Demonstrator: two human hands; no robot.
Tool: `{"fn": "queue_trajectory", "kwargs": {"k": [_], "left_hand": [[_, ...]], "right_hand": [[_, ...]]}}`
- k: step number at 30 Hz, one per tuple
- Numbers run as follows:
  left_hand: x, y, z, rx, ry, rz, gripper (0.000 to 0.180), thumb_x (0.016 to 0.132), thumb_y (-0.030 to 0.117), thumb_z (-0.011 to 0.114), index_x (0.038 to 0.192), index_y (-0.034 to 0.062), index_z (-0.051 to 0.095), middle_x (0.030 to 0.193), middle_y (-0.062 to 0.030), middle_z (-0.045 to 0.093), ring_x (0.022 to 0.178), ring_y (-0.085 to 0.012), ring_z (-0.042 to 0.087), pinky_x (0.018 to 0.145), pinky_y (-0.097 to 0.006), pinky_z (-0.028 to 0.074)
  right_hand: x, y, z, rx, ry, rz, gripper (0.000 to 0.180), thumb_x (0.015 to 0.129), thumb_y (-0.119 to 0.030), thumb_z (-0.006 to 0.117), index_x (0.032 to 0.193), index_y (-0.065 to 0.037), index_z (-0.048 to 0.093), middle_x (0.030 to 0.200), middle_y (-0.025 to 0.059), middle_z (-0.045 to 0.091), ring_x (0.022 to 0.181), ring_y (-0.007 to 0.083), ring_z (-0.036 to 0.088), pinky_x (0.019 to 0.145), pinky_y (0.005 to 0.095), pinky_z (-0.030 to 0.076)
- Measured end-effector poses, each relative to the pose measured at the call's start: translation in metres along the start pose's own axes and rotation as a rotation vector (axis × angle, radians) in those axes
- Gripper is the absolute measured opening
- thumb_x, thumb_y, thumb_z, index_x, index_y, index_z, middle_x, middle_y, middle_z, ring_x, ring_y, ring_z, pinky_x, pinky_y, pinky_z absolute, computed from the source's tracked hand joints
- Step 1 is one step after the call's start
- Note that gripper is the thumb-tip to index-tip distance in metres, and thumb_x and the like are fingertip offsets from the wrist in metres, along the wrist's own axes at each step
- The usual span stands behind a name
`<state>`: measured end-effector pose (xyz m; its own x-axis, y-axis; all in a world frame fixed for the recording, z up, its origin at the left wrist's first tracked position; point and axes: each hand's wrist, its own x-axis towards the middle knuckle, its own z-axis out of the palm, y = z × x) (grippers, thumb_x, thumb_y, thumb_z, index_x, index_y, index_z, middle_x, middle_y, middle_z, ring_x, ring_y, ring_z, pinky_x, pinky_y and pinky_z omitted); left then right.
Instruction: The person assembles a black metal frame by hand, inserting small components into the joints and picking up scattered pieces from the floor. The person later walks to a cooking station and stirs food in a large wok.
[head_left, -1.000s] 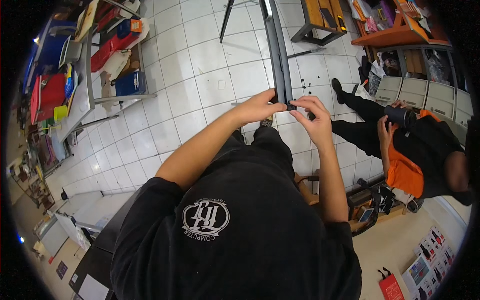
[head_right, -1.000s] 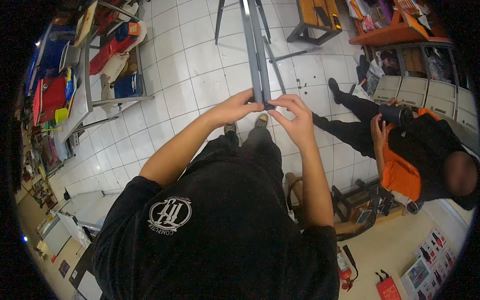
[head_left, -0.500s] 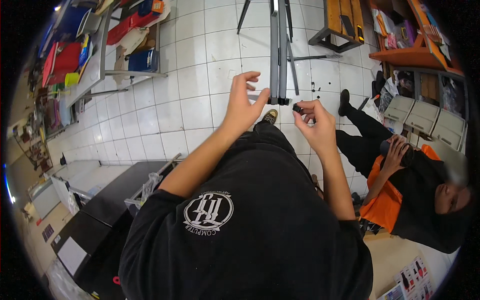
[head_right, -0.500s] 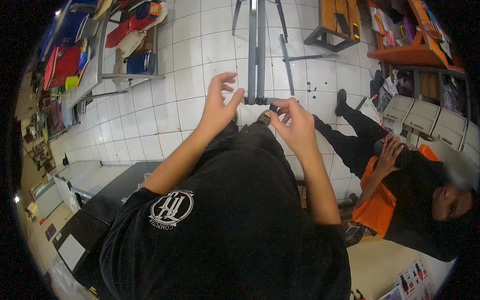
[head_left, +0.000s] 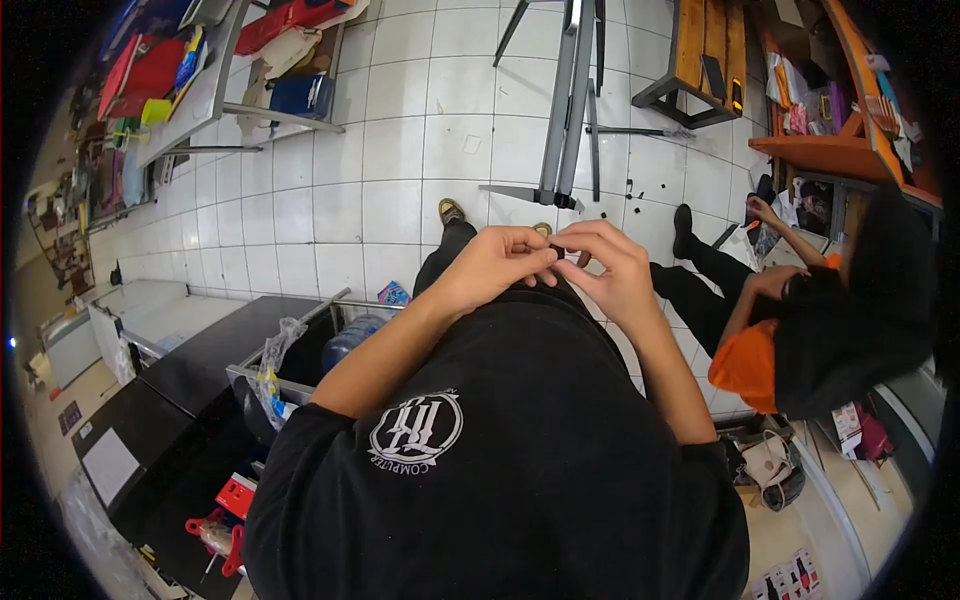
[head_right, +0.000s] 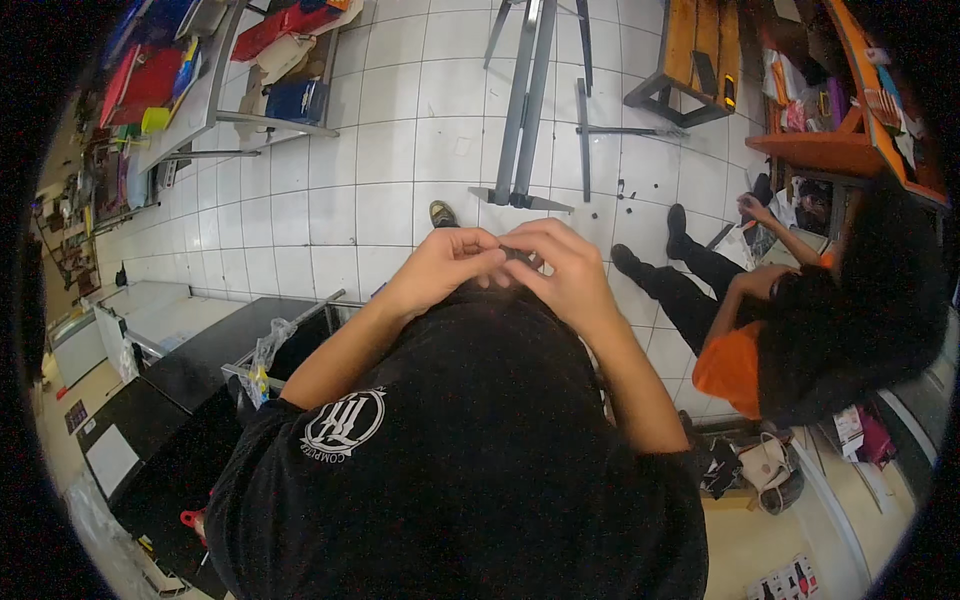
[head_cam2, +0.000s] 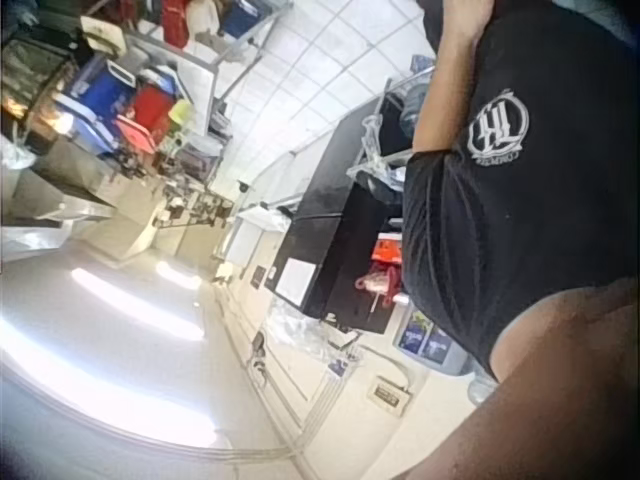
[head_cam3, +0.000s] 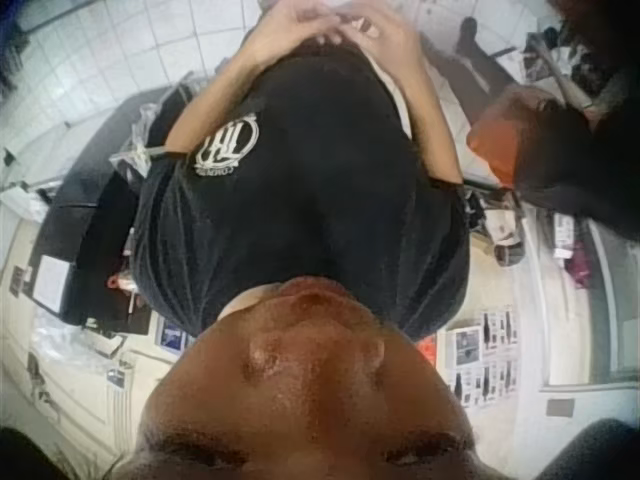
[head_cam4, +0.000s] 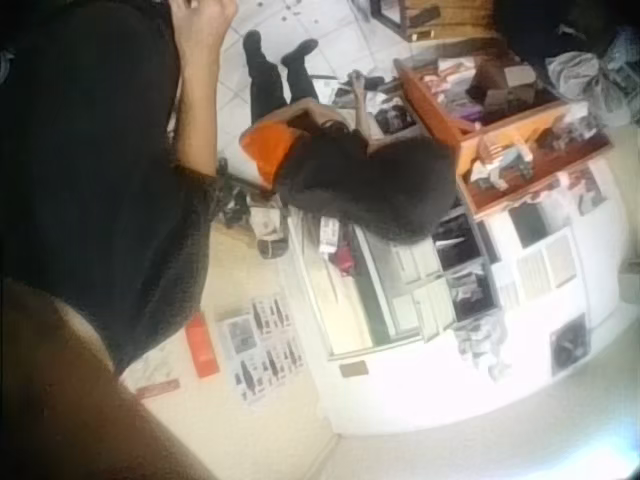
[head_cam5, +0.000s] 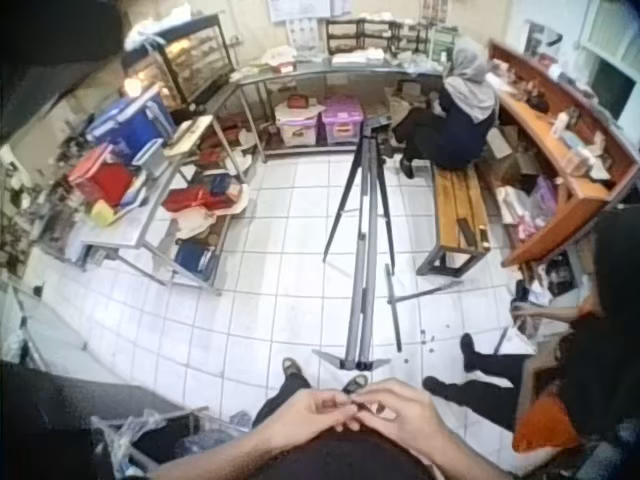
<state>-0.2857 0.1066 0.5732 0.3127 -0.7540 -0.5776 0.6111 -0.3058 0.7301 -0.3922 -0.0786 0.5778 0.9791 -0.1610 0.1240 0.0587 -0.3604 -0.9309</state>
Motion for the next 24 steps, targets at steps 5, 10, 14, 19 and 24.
{"fn": "queue_trajectory", "kwargs": {"k": [5, 10, 14, 19, 24], "left_hand": [[0.017, -0.012, -0.013, 0.340, 0.210, 0.369, 0.043, 0.087, 0.021, 0.081, 0.119, -0.0007, 0.061, 0.115, -0.0135, 0.067, 0.094, -0.0186, 0.066, 0.080, -0.031, 0.052], [0.072, -0.024, -0.046, 0.944, 0.371, 0.754, 0.084, 0.074, 0.022, 0.089, 0.142, 0.0048, 0.043, 0.135, -0.0202, 0.057, 0.124, -0.0315, 0.056, 0.096, -0.039, 0.048], [0.107, -0.028, -0.043, 0.560, 0.054, 0.428, 0.061, 0.076, 0.013, 0.084, 0.129, 0.0021, 0.055, 0.125, -0.0193, 0.066, 0.110, -0.0280, 0.068, 0.091, -0.040, 0.054], [0.115, -0.034, -0.041, 0.362, 0.016, 0.524, 0.051, 0.076, 0.008, 0.080, 0.122, -0.0001, 0.058, 0.111, -0.0142, 0.068, 0.104, -0.0228, 0.069, 0.089, -0.036, 0.054], [0.104, -0.022, -0.039, 0.458, 0.040, 0.577, 0.045, 0.073, 0.007, 0.076, 0.114, 0.0004, 0.058, 0.100, -0.0116, 0.066, 0.096, -0.0204, 0.064, 0.088, -0.036, 0.052]], "right_hand": [[0.018, 0.009, -0.011, -0.171, 0.068, 0.048, 0.027, 0.079, -0.004, 0.083, 0.105, -0.004, 0.077, 0.096, 0.0090, 0.072, 0.074, 0.0170, 0.065, 0.065, 0.0301, 0.053], [0.045, 0.020, -0.008, -0.442, 0.058, -0.031, 0.028, 0.077, -0.008, 0.084, 0.104, -0.005, 0.077, 0.094, 0.0097, 0.069, 0.079, 0.0244, 0.066, 0.070, 0.0358, 0.054], [0.043, 0.022, -0.002, -0.402, -0.009, 0.103, 0.026, 0.077, -0.005, 0.082, 0.102, -0.004, 0.074, 0.092, 0.0098, 0.067, 0.084, 0.0260, 0.065, 0.073, 0.0375, 0.053], [0.042, 0.018, -0.004, -0.519, -0.013, 0.066, 0.024, 0.076, -0.006, 0.083, 0.096, -0.003, 0.069, 0.092, 0.0097, 0.067, 0.079, 0.0259, 0.063, 0.071, 0.0382, 0.052], [0.049, 0.006, -0.008, -0.524, -0.017, 0.095, 0.025, 0.076, -0.007, 0.083, 0.096, -0.004, 0.069, 0.089, 0.0094, 0.067, 0.078, 0.0260, 0.063, 0.071, 0.0386, 0.052]]}}
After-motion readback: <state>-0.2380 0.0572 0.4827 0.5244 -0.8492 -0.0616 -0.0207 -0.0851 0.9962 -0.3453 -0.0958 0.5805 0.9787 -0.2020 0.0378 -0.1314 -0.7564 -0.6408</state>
